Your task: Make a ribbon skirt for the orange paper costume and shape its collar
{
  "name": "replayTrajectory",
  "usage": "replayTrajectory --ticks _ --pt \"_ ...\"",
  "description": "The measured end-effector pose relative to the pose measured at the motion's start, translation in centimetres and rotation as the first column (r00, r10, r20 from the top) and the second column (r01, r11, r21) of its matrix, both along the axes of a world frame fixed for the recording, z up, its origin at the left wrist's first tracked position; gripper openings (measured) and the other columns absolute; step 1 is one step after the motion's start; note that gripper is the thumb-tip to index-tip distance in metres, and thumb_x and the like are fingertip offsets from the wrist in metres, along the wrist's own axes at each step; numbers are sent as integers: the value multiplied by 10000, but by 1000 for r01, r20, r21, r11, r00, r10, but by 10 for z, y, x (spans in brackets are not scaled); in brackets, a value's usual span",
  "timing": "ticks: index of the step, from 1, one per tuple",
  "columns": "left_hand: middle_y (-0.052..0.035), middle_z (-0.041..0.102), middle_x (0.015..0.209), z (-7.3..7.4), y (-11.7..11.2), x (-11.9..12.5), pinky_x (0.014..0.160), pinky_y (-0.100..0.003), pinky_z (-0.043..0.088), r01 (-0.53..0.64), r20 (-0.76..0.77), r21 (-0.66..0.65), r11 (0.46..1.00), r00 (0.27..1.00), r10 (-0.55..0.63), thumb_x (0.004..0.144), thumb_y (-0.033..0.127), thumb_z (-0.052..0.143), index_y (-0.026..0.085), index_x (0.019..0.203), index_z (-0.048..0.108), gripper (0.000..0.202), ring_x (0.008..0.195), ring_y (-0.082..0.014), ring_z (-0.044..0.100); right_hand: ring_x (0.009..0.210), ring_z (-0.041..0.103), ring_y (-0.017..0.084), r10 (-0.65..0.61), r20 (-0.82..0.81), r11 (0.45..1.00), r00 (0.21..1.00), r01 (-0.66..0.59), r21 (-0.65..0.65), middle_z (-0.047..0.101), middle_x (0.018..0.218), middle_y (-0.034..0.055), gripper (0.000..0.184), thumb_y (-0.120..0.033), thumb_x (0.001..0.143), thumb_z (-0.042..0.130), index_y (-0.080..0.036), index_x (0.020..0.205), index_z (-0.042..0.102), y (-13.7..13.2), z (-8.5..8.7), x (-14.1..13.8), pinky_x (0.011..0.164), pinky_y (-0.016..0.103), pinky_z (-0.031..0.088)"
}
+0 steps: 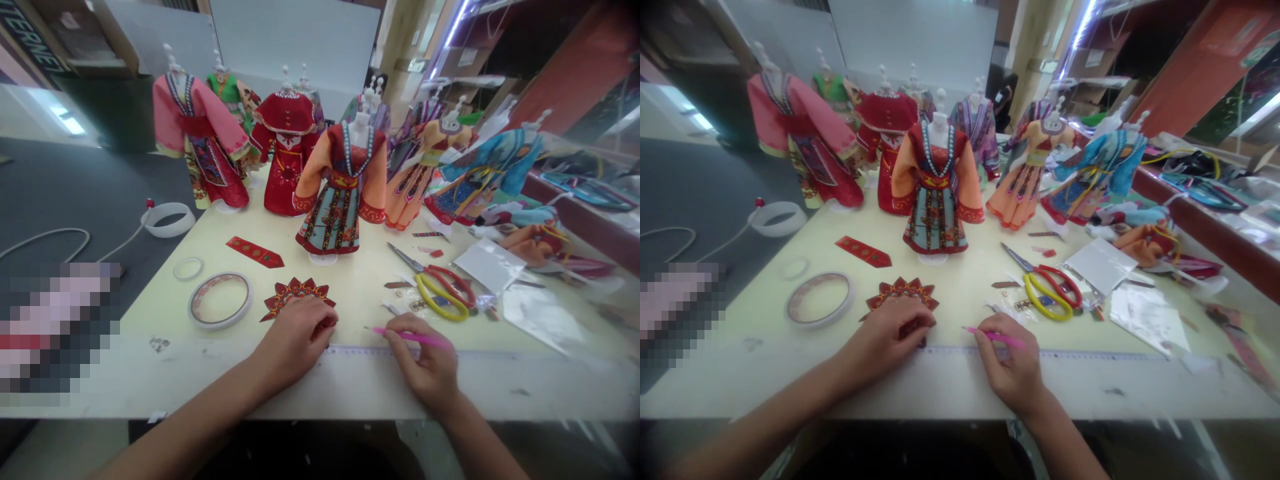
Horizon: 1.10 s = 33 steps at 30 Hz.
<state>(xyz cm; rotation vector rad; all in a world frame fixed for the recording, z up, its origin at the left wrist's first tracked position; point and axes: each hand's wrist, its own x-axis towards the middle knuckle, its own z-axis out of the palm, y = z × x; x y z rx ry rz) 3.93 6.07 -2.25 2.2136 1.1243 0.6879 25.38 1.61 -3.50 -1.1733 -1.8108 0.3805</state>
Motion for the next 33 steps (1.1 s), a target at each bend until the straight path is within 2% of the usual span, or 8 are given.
replayTrajectory --ticks 4,11,19,29,33 --pt "16 613 711 -3 -9 -8 715 -304 388 -96 51 -41 995 994 98 800 116 551 184 696 577 127 703 -147 534 661 570 143 39 59 999 997 -39 -12 583 721 27 81 -87 806 551 -164 811 575 1 -2 -2 599 273 467" --pt "22 600 673 -11 -15 -19 668 -287 401 -178 106 -35 983 978 181 815 164 550 192 720 594 109 663 -140 533 653 570 142 31 62 999 998 -30 -11 585 715 26 80 -86 798 560 -163 812 576 2 -1 -3 598 274 471" --pt "-3 627 725 -11 -18 -22 665 -287 426 -188 164 34 982 970 180 831 208 548 184 760 592 88 682 -142 553 639 580 147 -1 89 1000 996 2 -9 594 701 20 56 -121 804 558 -172 799 582 2 -1 -3 576 273 480" --pt "12 599 682 -13 -20 -21 657 -272 419 -173 178 -5 985 969 171 838 182 543 180 763 603 97 657 -123 543 627 577 147 -1 96 1000 995 3 -21 593 690 13 62 -124 802 560 -182 794 581 2 -1 -3 567 279 475" --pt "2 604 701 -16 -19 -22 662 -276 418 -172 154 53 984 975 162 838 176 547 177 769 605 91 664 -126 537 648 589 149 -6 102 1000 995 8 -15 602 703 14 63 -118 796 571 -180 788 580 1 -1 -3 586 274 476"
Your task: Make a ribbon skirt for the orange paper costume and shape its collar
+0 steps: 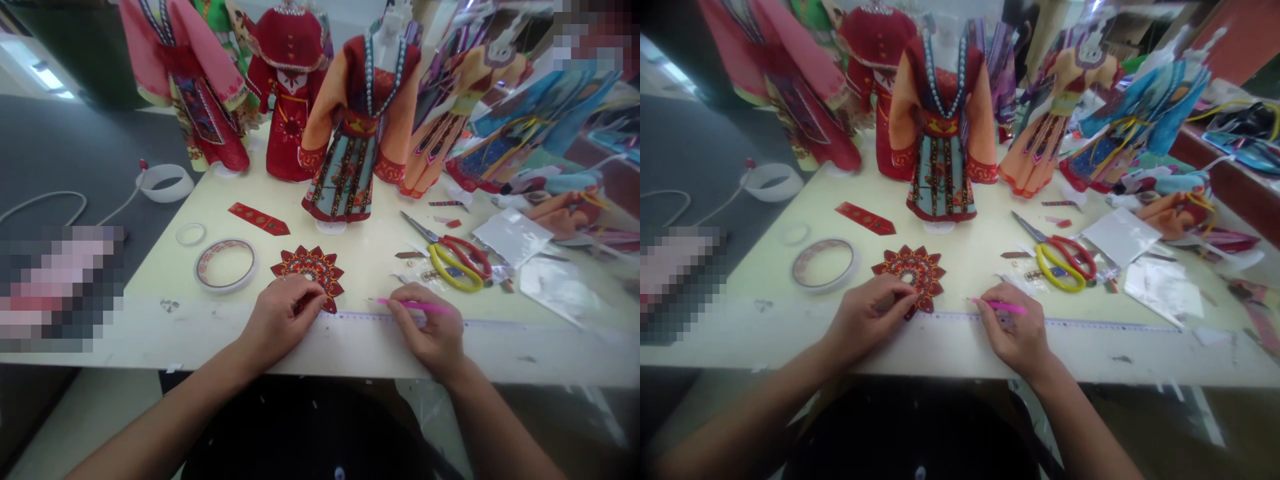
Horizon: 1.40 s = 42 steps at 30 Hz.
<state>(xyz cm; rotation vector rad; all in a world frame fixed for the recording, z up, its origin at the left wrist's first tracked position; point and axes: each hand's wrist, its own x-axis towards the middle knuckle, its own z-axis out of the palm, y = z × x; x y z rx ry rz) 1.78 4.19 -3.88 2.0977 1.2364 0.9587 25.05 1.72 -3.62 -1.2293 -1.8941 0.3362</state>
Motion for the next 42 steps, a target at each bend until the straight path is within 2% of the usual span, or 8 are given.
replayTrajectory --ticks 5,9,12,14,19,25,33,42 --pt "-22 619 743 8 -22 0 679 -265 425 70 42 153 986 996 -77 833 126 541 169 807 591 71 706 -133 539 645 594 154 3 2 1000 1000 -3 21 607 701 16 62 -121 797 572 -183 794 578 0 -1 1 584 279 482" --pt "-22 613 718 7 -67 3 613 -239 422 464 0 -70 883 885 -465 849 144 503 178 860 603 107 672 -135 541 638 598 161 -17 22 999 1000 16 29 613 697 20 55 -138 805 565 -188 787 582 0 0 1 573 288 486" --pt "-31 636 756 -13 -94 3 627 -219 444 413 27 -365 835 901 -434 868 131 441 183 831 620 190 692 -132 578 641 601 166 -17 15 999 1000 16 31 620 698 24 53 -141 803 567 -190 794 584 0 0 0 568 293 490" --pt "-44 654 826 -32 -103 1 677 -234 459 374 18 -462 804 910 -414 866 114 410 187 877 631 233 754 -148 596 642 600 165 -11 9 999 1000 11 31 619 699 24 54 -137 800 570 -189 796 586 0 0 0 565 291 490" --pt "-63 657 1058 -74 -94 -2 888 -346 418 232 -60 -701 674 923 -381 837 131 452 190 980 646 248 1003 -212 568 638 598 164 -15 30 999 999 14 39 614 692 20 49 -149 805 563 -190 792 586 0 -1 0 568 295 492" --pt "21 703 824 -87 -73 2 654 -228 465 289 -9 -799 527 870 -492 807 194 500 212 822 683 184 739 -150 625 628 599 159 -22 35 998 999 20 60 613 688 14 59 -139 804 566 -196 792 577 -1 -1 0 558 288 491" --pt "27 657 667 -91 -70 13 574 -231 429 355 -47 -766 536 800 -598 709 151 564 191 664 663 116 582 -132 557 631 599 162 -18 27 998 999 16 65 617 693 18 61 -137 802 565 -195 803 581 0 -2 1 563 294 491" --pt "-18 612 631 -99 -78 23 677 -311 442 325 -115 -701 634 826 -551 710 99 525 182 627 607 143 632 -170 523 643 585 156 -24 7 999 1000 24 42 609 708 16 68 -128 796 580 -196 805 585 -1 -4 2 579 294 478"
